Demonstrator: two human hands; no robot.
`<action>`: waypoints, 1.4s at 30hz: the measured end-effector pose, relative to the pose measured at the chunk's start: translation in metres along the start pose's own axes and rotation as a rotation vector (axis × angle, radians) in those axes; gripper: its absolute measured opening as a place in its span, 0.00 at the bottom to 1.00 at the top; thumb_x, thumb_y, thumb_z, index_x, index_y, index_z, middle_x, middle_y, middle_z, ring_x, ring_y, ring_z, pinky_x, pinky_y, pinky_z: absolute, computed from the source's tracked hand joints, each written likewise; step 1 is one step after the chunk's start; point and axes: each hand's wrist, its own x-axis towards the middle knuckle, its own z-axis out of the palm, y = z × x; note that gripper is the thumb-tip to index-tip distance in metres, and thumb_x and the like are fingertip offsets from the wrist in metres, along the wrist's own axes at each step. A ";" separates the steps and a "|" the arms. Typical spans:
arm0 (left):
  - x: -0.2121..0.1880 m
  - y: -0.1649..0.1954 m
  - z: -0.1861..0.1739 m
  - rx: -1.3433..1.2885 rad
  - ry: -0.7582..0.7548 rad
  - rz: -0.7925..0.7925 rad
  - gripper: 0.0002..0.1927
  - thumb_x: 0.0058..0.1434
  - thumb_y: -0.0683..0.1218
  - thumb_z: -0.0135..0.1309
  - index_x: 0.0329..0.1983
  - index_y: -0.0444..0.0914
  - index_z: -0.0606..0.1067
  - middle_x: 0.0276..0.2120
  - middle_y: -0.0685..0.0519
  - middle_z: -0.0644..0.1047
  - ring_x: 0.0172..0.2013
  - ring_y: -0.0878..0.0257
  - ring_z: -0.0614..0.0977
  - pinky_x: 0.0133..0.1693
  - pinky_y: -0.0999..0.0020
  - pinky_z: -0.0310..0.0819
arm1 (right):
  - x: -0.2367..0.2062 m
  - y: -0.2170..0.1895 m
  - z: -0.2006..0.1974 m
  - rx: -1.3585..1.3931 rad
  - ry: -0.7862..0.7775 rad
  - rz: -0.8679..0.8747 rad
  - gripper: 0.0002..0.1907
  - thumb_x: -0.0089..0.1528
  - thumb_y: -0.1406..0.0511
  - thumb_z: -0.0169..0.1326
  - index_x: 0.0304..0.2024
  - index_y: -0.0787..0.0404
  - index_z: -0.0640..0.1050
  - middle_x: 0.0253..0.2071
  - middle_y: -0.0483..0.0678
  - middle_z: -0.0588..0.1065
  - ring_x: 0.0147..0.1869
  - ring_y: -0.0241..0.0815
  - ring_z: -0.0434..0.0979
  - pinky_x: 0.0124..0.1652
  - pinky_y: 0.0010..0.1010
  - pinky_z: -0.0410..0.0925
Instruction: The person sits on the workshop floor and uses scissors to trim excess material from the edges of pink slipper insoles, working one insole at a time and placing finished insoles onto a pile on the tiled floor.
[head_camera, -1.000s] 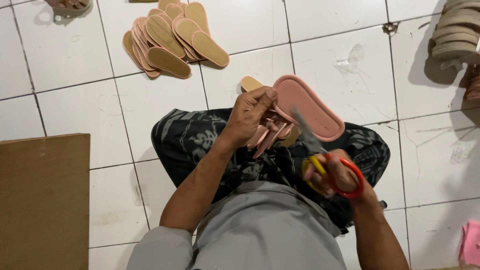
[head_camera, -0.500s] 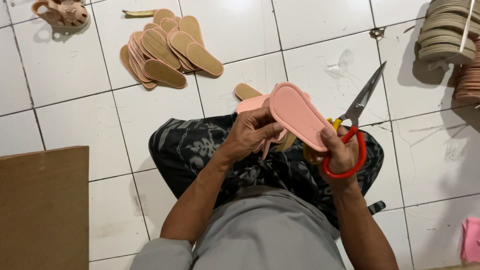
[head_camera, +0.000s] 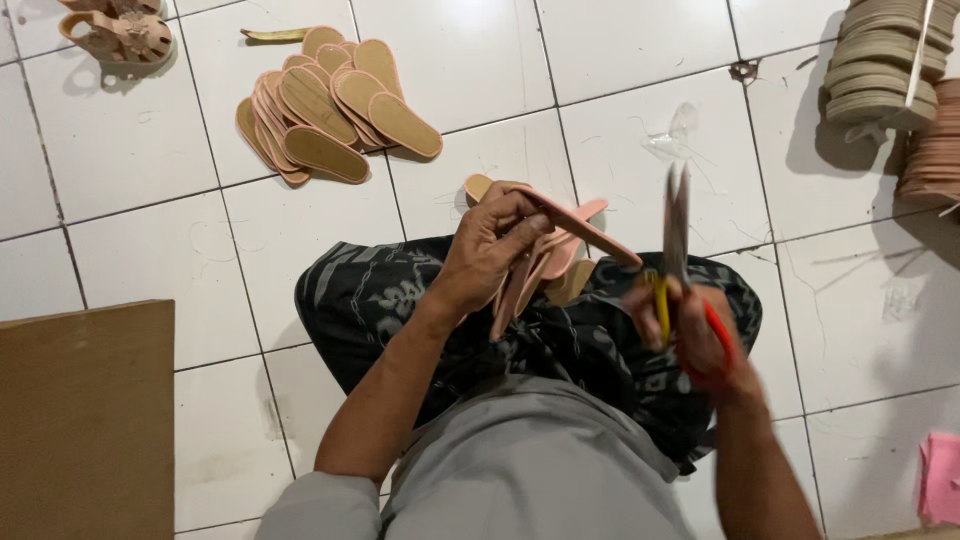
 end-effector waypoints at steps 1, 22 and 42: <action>0.001 0.000 0.000 -0.002 0.028 0.002 0.09 0.71 0.43 0.53 0.41 0.31 0.77 0.46 0.48 0.73 0.34 0.69 0.80 0.36 0.74 0.80 | -0.003 -0.005 -0.011 -0.041 -0.122 -0.052 0.41 0.69 0.36 0.36 0.45 0.65 0.80 0.24 0.40 0.69 0.24 0.32 0.65 0.24 0.24 0.61; 0.005 -0.011 -0.015 0.010 0.004 -0.091 0.07 0.70 0.42 0.54 0.40 0.32 0.74 0.39 0.51 0.70 0.29 0.71 0.75 0.30 0.76 0.75 | 0.026 -0.011 -0.052 -0.188 -0.508 0.480 0.43 0.57 0.33 0.48 0.38 0.67 0.83 0.19 0.39 0.66 0.21 0.33 0.65 0.22 0.27 0.63; -0.002 -0.018 -0.011 -0.007 -0.009 -0.183 0.06 0.71 0.40 0.52 0.40 0.32 0.76 0.25 0.56 0.72 0.24 0.74 0.71 0.25 0.77 0.67 | 0.028 0.006 -0.059 -0.230 -0.046 0.425 0.22 0.59 0.52 0.61 0.34 0.67 0.82 0.14 0.42 0.67 0.15 0.31 0.62 0.15 0.25 0.56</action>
